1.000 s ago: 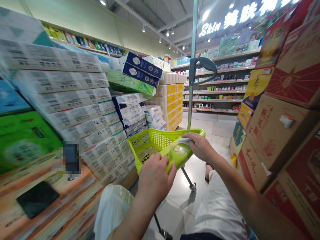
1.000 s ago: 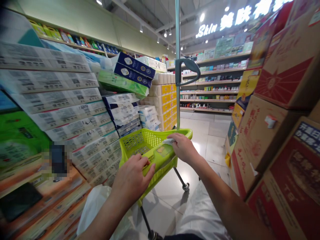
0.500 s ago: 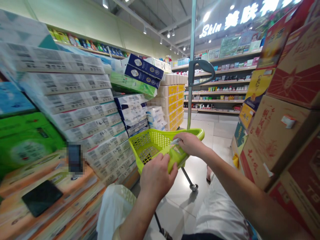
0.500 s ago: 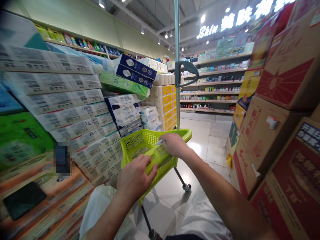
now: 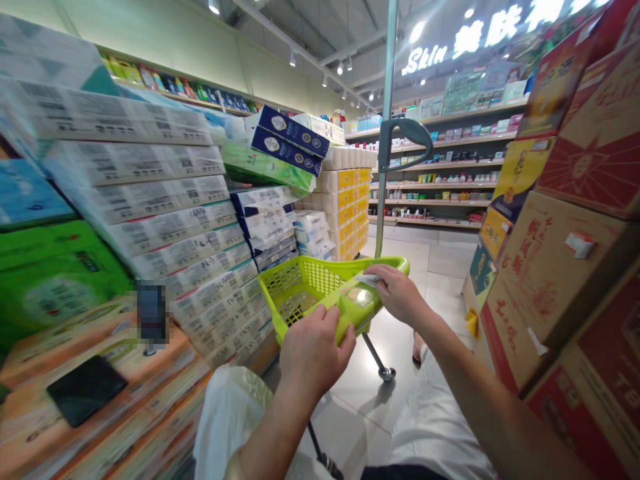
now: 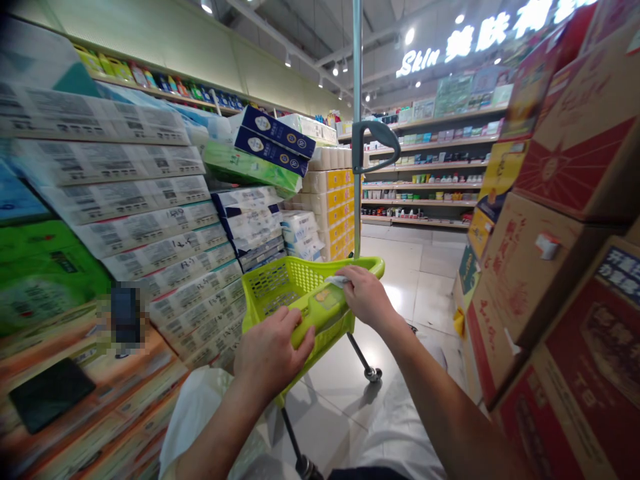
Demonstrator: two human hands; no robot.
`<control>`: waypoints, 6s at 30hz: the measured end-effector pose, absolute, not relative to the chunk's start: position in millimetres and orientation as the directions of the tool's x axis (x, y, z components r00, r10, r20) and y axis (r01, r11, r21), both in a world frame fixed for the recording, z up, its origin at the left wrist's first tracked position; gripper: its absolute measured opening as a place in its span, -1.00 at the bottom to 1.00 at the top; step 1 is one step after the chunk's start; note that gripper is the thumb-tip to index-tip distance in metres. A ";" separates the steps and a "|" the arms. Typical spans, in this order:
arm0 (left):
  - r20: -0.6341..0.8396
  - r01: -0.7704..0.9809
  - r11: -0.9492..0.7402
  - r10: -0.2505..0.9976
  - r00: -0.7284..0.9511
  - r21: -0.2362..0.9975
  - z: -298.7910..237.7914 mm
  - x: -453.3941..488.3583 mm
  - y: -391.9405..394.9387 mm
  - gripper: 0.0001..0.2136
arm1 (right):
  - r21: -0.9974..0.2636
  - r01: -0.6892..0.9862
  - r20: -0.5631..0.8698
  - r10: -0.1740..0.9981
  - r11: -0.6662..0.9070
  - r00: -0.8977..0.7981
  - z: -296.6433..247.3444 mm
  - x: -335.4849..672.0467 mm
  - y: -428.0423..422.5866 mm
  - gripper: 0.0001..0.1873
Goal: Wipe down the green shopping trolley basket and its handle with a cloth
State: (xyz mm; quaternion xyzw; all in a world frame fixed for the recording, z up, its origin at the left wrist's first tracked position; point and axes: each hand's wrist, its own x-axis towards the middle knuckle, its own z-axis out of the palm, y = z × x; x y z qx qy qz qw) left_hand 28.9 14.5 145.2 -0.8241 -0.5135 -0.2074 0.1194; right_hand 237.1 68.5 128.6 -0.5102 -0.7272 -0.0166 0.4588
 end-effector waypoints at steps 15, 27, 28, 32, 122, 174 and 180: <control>0.457 0.903 -0.429 0.801 0.387 -0.012 147.3 30.1 13.0 -0.75 | -0.437 0.719 0.837 0.536 0.540 0.106 103.7 220.8 50.2 -0.68; 0.443 0.886 -0.457 0.781 0.441 -0.077 150.1 27.9 9.2 -0.76 | -0.334 0.735 0.870 0.493 0.590 -0.001 104.6 208.1 39.4 -0.68; 0.445 0.884 -0.460 0.777 0.444 -0.080 149.9 28.0 9.1 -0.76 | -0.372 0.743 0.869 0.491 0.556 0.068 103.3 214.4 45.0 -0.68; 0.461 0.885 -0.458 0.769 0.443 -0.086 148.0 29.4 9.7 -0.77 | -0.440 0.745 0.858 0.479 0.502 0.184 98.0 213.9 48.6 -0.68; 0.467 0.874 -0.477 0.754 0.462 -0.095 148.5 27.6 8.1 -0.80 | -0.406 0.802 0.590 0.796 0.439 -0.136 145.7 222.2 80.2 -0.71; 0.318 0.850 -0.419 0.892 0.320 0.320 165.5 21.5 10.7 -0.73 | -0.242 0.646 0.831 0.499 0.724 -0.248 103.7 172.0 10.7 -0.68; 0.318 0.882 -0.411 0.888 0.331 0.230 164.5 25.7 11.5 -0.74 | -0.354 0.732 0.867 0.498 0.582 0.024 99.5 191.2 24.9 -0.68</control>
